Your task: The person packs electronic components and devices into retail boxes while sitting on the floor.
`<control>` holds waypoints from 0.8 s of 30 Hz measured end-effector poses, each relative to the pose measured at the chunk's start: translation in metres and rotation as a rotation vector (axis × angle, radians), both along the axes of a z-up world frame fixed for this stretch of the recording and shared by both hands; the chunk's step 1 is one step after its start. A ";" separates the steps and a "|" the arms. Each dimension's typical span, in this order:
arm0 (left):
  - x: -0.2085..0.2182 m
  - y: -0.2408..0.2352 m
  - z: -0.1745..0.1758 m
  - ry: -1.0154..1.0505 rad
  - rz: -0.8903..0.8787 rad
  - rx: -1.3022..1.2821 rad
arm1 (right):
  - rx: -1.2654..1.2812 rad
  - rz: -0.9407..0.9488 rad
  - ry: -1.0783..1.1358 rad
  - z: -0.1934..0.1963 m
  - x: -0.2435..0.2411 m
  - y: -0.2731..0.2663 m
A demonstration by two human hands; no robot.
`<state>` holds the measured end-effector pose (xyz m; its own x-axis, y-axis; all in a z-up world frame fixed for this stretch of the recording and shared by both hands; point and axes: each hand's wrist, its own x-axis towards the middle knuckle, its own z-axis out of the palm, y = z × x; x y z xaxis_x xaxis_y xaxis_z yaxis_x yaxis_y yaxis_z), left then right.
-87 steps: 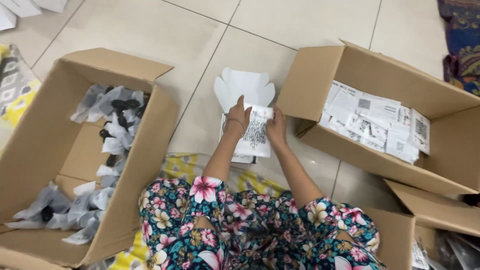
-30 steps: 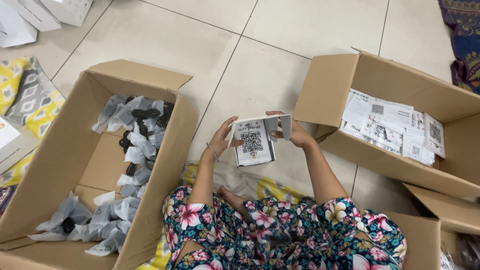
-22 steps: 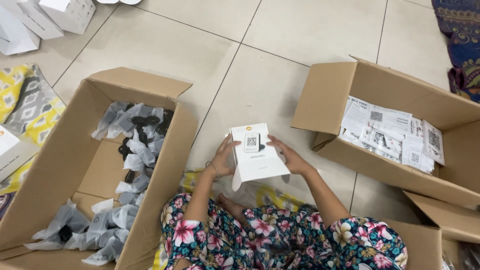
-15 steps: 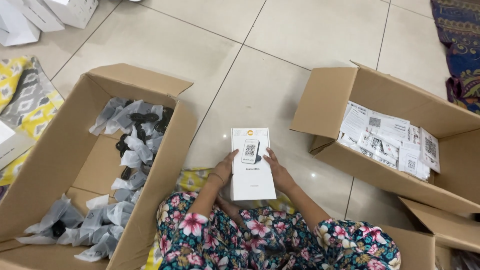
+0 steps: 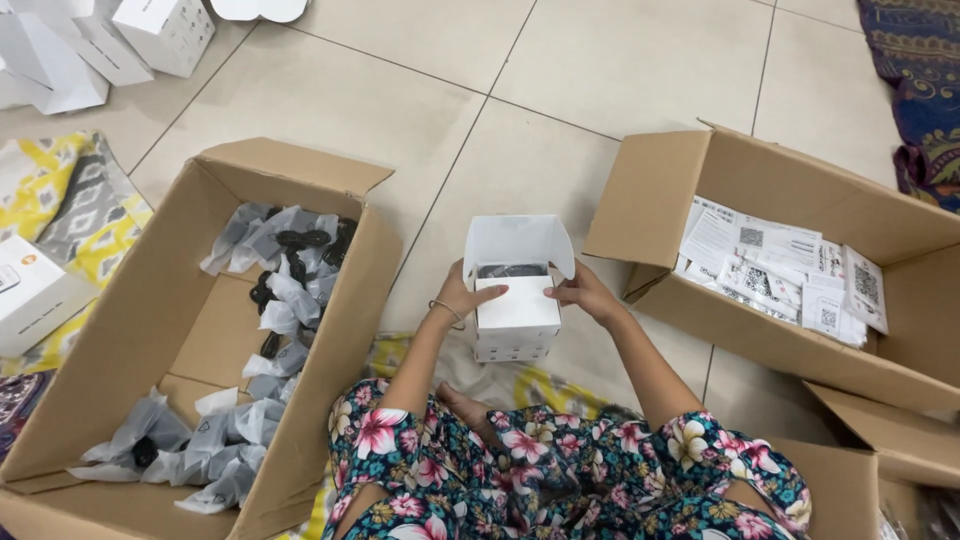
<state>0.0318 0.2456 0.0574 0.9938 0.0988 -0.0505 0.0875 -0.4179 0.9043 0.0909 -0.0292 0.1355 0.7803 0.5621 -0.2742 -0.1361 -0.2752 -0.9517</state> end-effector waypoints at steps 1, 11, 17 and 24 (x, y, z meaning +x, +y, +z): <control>-0.004 -0.002 0.012 0.003 -0.004 -0.003 | -0.003 -0.004 0.003 0.000 0.004 -0.008; -0.057 -0.017 0.062 0.062 -0.105 -0.438 | -0.066 0.150 0.051 0.052 -0.007 -0.021; -0.079 -0.021 0.064 -0.081 -0.256 -0.025 | 0.013 0.079 0.008 0.032 -0.028 -0.030; -0.088 -0.024 0.057 -0.163 -0.266 -0.008 | 0.003 0.094 -0.054 0.033 -0.031 -0.033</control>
